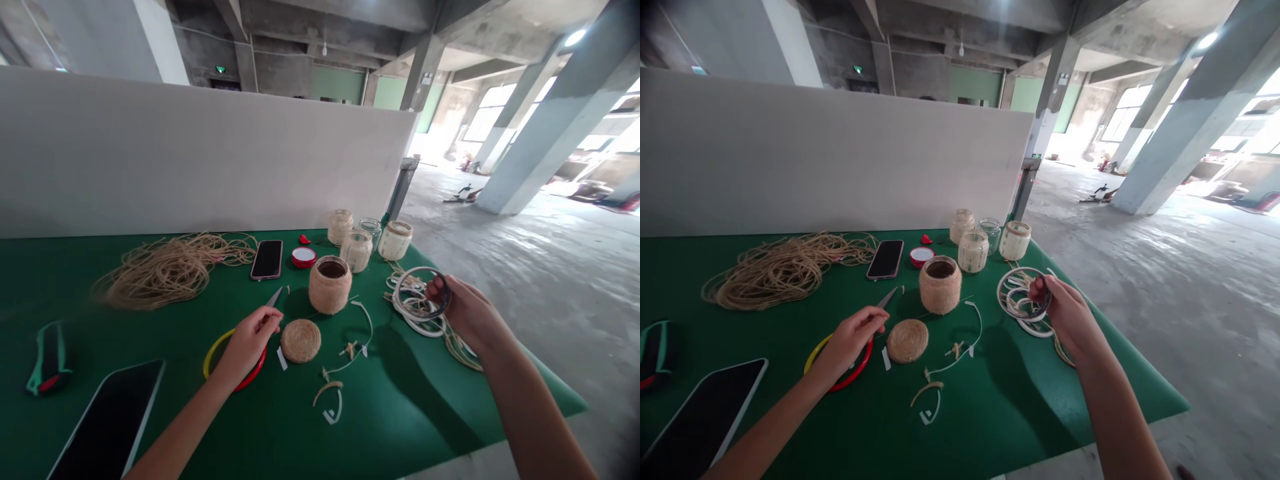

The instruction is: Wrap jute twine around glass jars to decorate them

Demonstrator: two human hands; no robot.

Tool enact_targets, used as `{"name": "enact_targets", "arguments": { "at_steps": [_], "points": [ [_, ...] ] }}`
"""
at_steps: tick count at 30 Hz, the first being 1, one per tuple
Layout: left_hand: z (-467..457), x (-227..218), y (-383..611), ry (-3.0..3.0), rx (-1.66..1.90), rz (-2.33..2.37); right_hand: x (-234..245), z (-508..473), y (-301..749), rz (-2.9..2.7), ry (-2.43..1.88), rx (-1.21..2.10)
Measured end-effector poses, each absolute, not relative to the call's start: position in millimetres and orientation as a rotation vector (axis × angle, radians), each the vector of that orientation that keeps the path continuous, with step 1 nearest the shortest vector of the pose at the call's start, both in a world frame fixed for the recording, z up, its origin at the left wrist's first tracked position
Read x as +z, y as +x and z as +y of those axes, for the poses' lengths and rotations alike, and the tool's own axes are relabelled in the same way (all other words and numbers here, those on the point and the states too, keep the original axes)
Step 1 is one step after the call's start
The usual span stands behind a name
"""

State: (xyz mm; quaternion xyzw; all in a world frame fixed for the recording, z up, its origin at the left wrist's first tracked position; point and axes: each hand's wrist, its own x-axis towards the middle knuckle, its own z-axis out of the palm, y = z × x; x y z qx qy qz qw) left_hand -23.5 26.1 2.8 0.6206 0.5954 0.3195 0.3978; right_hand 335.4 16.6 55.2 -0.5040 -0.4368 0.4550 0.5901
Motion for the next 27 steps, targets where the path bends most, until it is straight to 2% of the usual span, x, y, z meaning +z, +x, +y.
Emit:
{"name": "enact_targets", "arguments": {
  "at_steps": [3, 7, 14, 22, 27],
  "points": [
    [27, 0, -27, 1.757, 0.838, 1.566, 64, 6, 317, -1.081, -1.064, 1.338],
    [31, -7, -32, 1.995, 0.864, 1.663, 67, -5, 293, -1.143, -0.958, 1.534],
    [38, -13, -38, 2.357, 0.741, 1.805, 62, -10, 255, -1.083, -0.754, 1.808],
    [43, -21, -46, 2.405, 0.579, 1.976, 45, -2, 221, -1.043, -0.686, 1.987],
    [30, -4, -35, 2.361, 0.904, 1.777, 46, 5, 197, -1.146, -0.658, 2.049]
  ]
}}
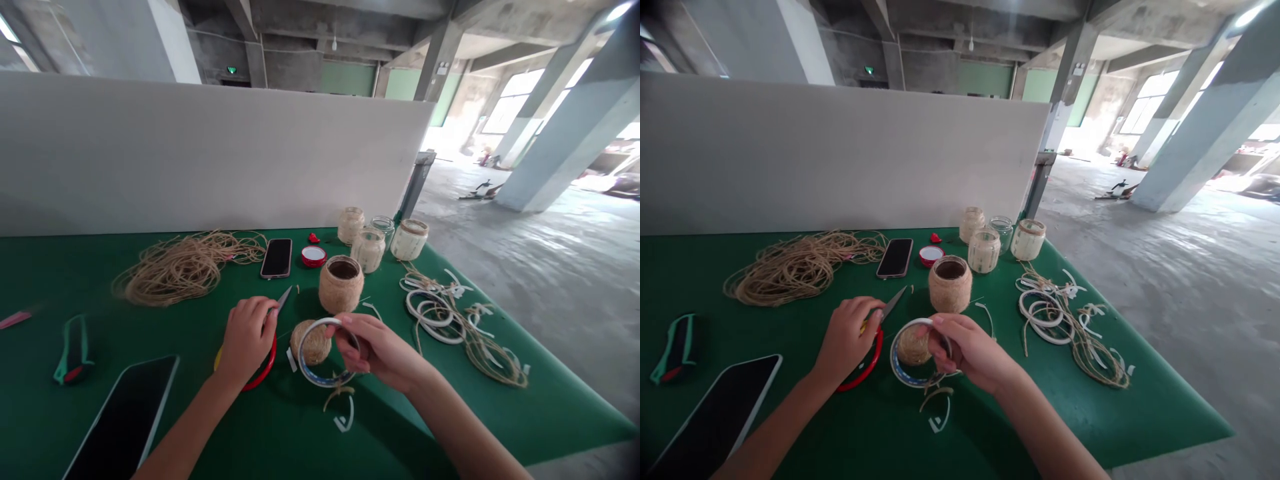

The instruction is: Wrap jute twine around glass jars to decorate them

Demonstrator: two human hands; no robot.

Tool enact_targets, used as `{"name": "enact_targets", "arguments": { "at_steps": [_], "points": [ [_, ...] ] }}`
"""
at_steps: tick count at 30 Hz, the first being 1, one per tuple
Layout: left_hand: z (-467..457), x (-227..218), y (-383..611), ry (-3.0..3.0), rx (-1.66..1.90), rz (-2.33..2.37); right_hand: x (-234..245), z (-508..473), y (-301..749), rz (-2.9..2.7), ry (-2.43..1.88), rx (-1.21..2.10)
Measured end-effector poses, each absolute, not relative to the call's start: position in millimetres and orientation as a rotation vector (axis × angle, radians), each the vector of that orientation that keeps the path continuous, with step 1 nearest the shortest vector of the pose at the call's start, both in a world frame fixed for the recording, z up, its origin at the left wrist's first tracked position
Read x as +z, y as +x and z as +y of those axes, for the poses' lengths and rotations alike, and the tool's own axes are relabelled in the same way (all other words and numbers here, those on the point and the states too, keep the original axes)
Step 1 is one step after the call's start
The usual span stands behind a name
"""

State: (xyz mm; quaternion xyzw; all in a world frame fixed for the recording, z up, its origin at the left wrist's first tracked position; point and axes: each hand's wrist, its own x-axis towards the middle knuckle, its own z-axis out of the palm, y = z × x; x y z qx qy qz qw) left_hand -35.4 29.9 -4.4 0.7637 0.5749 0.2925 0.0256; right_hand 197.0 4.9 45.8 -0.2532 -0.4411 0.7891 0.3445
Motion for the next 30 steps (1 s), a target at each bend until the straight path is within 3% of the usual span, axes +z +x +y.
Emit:
{"name": "enact_targets", "arguments": {
  "at_steps": [5, 19, 25, 30],
  "points": [
    [15, 1, -25, 2.235, 1.081, 1.352, 38, 23, 170, -1.376, -0.657, 2.026],
    [11, 2, -22, 2.287, 1.28, 1.282, 17, 25, 168, -1.573, -0.584, 1.849],
    [4, 0, -17, 2.251, 1.508, 1.434, 18, 10, 158, -1.908, -0.852, 1.207],
    [-1, 4, -9, 2.451, 1.479, 1.376, 8, 7, 153, -2.029, -0.915, 0.834]
  ]
}}
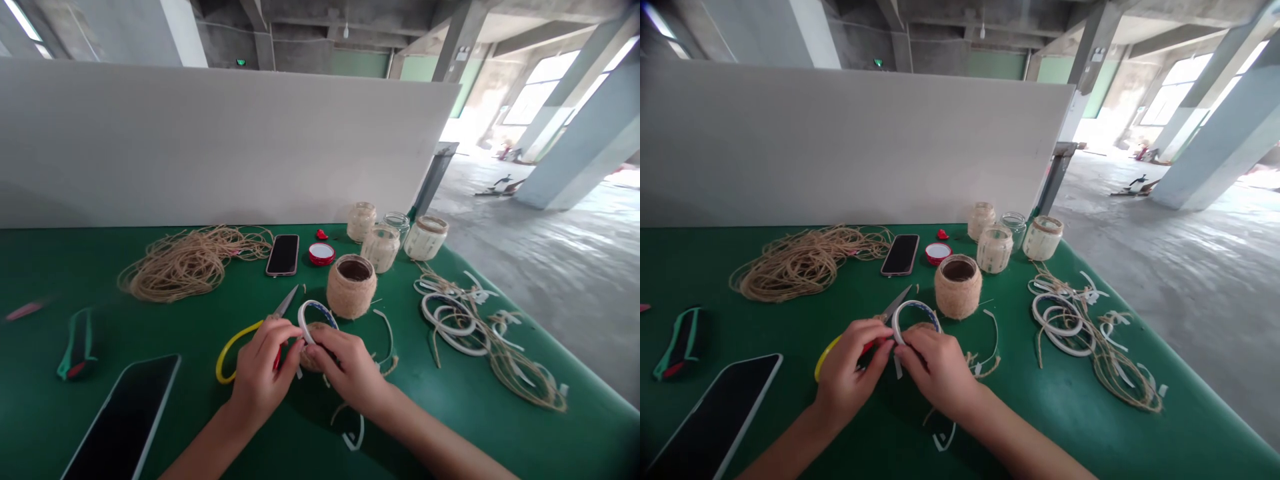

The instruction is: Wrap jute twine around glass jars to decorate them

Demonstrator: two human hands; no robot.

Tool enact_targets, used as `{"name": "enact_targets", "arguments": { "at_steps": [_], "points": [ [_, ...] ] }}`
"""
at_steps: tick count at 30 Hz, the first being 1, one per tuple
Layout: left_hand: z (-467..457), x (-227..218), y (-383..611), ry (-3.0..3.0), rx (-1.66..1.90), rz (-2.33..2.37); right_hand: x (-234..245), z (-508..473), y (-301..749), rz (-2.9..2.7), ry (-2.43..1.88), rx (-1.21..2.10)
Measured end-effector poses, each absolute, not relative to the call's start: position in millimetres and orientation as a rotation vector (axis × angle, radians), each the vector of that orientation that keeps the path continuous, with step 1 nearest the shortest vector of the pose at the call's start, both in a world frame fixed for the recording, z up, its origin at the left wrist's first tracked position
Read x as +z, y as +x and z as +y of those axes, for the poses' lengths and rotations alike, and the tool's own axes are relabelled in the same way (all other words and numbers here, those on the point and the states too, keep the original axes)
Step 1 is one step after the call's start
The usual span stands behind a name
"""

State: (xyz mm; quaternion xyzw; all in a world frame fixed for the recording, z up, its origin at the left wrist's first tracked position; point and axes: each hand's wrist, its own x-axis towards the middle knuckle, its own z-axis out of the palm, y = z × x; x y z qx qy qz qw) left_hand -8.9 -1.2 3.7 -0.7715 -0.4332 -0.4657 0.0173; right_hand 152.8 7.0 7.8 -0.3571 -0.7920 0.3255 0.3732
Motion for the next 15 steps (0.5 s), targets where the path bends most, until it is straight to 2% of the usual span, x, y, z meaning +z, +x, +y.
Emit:
{"name": "enact_targets", "arguments": {
  "at_steps": [6, 12, 15],
  "points": [
    [-3, -3, -7, -2.356, -1.369, -1.354, 1, 5, 152, -2.172, -0.893, 0.579],
    [-1, -8, -9, -2.375, -1.338, -1.269, -2, 3, 150, -2.223, -0.899, 0.529],
    [-1, -4, -7, -2.433, -1.387, -1.393, -5, 5, 150, -2.239, -0.907, 0.501]
  ]
}}
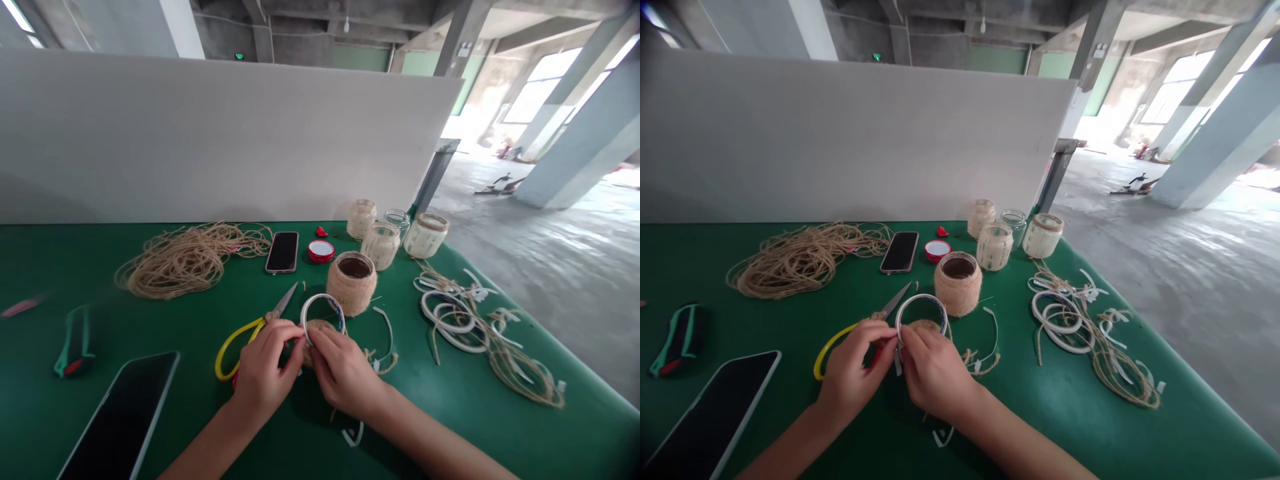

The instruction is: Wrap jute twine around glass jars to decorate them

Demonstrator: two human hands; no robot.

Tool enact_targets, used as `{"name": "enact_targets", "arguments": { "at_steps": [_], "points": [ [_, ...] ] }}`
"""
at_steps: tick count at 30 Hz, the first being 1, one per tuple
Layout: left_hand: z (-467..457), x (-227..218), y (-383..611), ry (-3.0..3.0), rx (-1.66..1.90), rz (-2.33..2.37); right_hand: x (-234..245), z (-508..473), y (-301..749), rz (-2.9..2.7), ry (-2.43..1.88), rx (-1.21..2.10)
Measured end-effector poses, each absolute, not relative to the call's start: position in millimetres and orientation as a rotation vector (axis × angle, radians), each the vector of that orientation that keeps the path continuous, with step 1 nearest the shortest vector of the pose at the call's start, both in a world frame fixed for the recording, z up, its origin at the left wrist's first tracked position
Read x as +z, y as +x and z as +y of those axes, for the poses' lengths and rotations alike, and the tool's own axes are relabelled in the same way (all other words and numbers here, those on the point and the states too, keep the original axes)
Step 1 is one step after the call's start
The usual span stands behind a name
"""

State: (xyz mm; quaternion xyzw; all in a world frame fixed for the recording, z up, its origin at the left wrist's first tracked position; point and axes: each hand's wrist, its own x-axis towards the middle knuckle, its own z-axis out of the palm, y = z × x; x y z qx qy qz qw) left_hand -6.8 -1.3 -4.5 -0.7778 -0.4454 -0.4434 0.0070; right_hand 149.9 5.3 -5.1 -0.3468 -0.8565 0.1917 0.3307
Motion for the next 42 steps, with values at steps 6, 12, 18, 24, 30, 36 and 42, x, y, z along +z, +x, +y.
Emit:
{"name": "enact_targets", "arguments": {
  "at_steps": [6, 12, 18, 24, 30, 36, 42],
  "points": [
    [-0.5, -0.9, -7.2, -2.518, -1.363, -1.594, -9.5, 7.7, 150.0, -2.258, -0.915, 0.477],
    [-0.6, -4.1, -9.4, -2.478, -1.306, -1.584, -6.7, 8.9, 151.3, -2.233, -0.907, 0.502],
    [-0.5, -4.4, -8.1, -2.448, -1.332, -1.505, -7.1, 7.9, 151.0, -2.232, -0.94, 0.453],
    [1.1, -1.9, -8.2, -2.561, -1.379, -1.637, -10.2, 8.3, 151.0, -2.257, -0.926, 0.398],
    [1.8, 0.3, -7.7, -2.65, -1.399, -1.718, -7.5, 8.5, 150.9, -2.233, -0.937, 0.423],
    [-0.5, -2.1, -6.4, -2.565, -1.443, -1.715, -6.3, 8.3, 151.6, -2.234, -0.929, 0.407],
    [1.7, -3.8, -7.3, -2.626, -1.351, -1.668, -9.6, 8.3, 152.1, -2.249, -0.927, 0.389]
  ]
}}
